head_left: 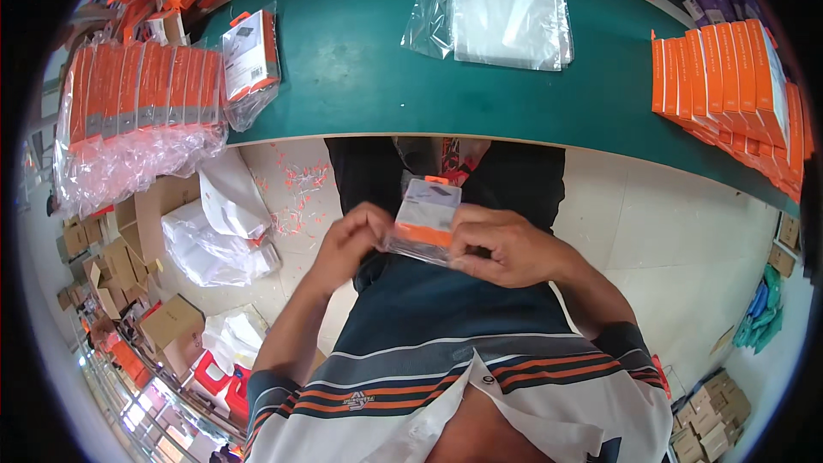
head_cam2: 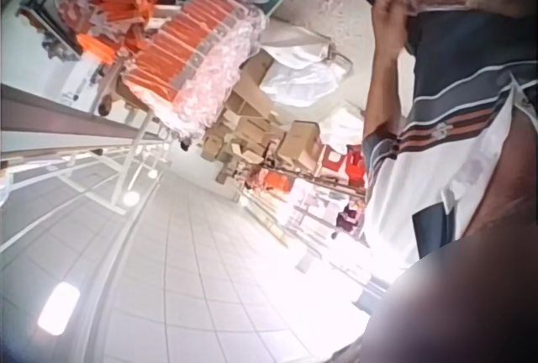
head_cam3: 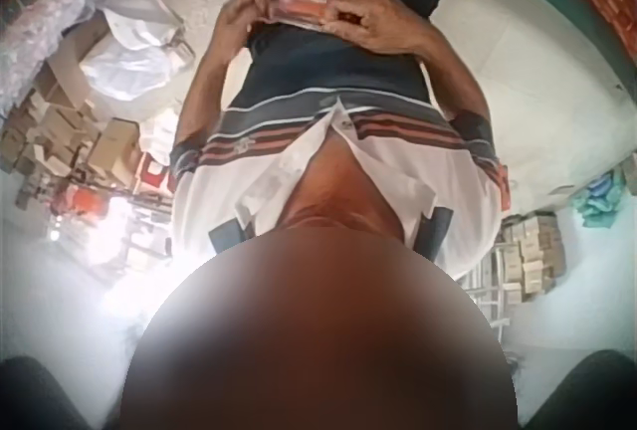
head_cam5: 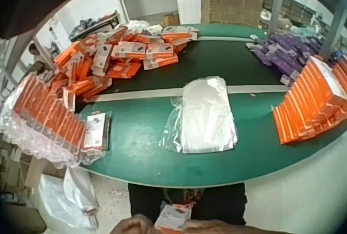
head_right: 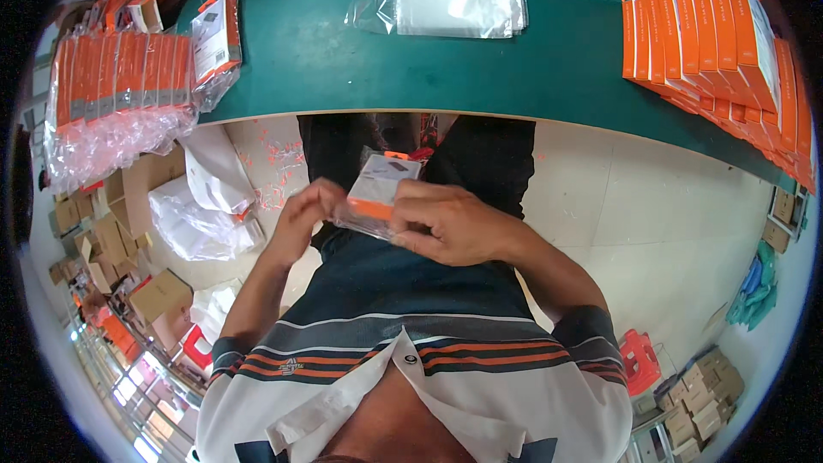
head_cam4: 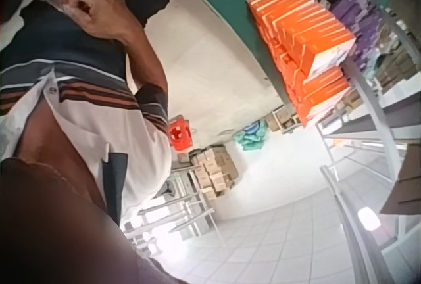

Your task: Packing small electronic components or boxed items into individual plastic bags at a factory workstation.

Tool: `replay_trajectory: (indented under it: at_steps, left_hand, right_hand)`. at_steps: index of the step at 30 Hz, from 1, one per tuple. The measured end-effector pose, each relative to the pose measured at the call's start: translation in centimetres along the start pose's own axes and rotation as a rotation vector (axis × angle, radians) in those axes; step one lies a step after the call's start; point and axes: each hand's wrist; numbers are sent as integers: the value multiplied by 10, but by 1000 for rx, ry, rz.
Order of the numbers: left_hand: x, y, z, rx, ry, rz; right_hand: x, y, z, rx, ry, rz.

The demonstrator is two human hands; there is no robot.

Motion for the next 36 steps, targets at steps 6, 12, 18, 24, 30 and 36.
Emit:
replay_trajectory:
  at_steps: [6, 12, 18, 24, 30, 36]
  left_hand:
    - [13, -24, -72, -506, 52, 394]
    - [34, -27, -79, -201, -155, 290]
    - [41, 5, -74, -68, -151, 171]
    - [46, -5, -87, -65, -91, 249]
    - [47, -7, -91, 4, -168, 165]
    - [60, 0, -98, 422, -59, -372]
  right_hand:
    - [41, 17, -32, -234, -155, 40]
    - [20, 13, -22, -183, 40, 8]
    - [-9, 64, -25, 557, 337, -68]
    - [-3, 63, -22, -17, 528, 422]
    - [-15, 56, -20, -177, 437, 591]
    - [-13, 57, -32, 65, 518, 261]
Point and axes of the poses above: each hand's wrist, its own z-axis away from the middle knuckle, its own x-axis out of the palm, y = z × x, and after that the axes turned 10 degrees about x, right-handed
